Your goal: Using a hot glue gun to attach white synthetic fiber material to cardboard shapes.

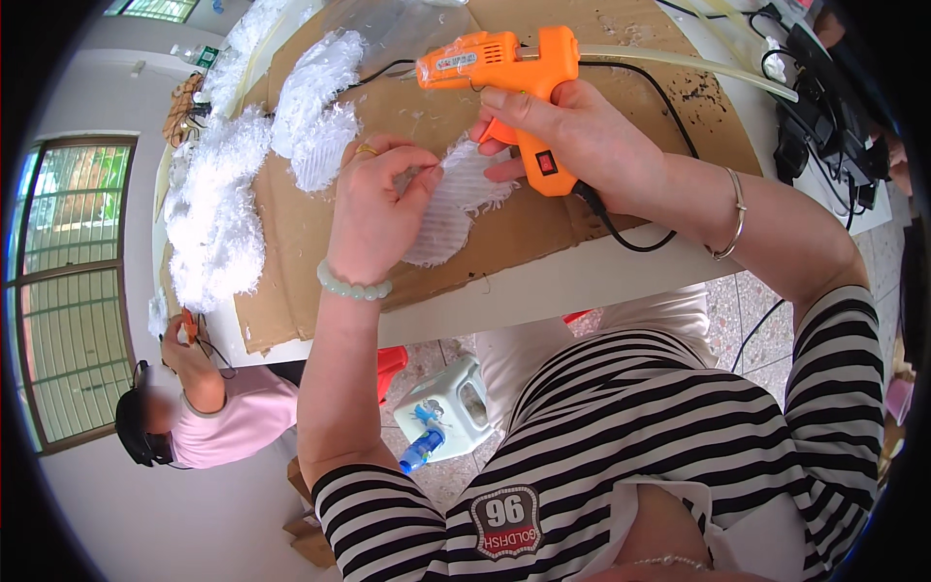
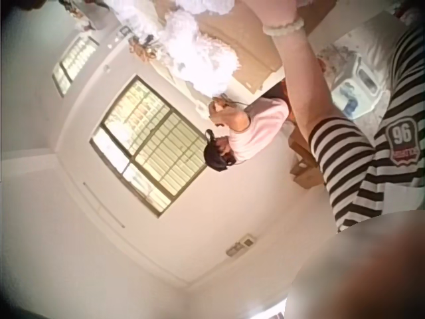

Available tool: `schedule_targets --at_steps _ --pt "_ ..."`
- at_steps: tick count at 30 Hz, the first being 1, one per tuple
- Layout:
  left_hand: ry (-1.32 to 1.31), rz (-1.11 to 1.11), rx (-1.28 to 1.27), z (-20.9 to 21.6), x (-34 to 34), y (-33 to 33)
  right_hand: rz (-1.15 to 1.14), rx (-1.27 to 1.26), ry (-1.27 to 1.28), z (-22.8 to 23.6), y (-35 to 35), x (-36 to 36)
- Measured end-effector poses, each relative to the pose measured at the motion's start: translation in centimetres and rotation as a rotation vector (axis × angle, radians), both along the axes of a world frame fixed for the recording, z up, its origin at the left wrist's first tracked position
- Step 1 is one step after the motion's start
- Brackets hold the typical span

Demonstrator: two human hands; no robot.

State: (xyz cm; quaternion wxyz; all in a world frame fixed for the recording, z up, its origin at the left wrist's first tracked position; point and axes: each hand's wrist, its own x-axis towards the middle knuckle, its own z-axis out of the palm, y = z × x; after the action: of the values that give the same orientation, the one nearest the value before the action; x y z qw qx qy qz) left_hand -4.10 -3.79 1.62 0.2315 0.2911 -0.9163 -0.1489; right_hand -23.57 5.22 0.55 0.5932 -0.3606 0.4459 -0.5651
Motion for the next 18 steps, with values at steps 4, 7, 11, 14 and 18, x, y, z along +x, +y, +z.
schedule_targets --at_steps 4,7,11,14,18 --pt "0.022 -0.071 -0.035 0.5 -0.2 0.8 0.001 0.011 -0.005 -0.2 -0.1 -0.1" --pt "-0.06 -0.166 -0.256 0.5 0.3 2.0 0.005 0.027 -0.012 0.2 0.1 0.1" --pt "-0.155 -0.206 -0.341 0.9 0.3 3.9 -0.01 0.021 -0.005 0.0 0.1 -0.1" --pt "-0.181 -0.221 -0.38 0.7 0.6 4.1 -0.022 0.008 -0.018 0.1 0.1 -0.3" --pt "-0.218 -0.132 -0.35 0.7 0.4 4.2 -0.036 -0.074 -0.004 0.4 -0.1 -0.9"
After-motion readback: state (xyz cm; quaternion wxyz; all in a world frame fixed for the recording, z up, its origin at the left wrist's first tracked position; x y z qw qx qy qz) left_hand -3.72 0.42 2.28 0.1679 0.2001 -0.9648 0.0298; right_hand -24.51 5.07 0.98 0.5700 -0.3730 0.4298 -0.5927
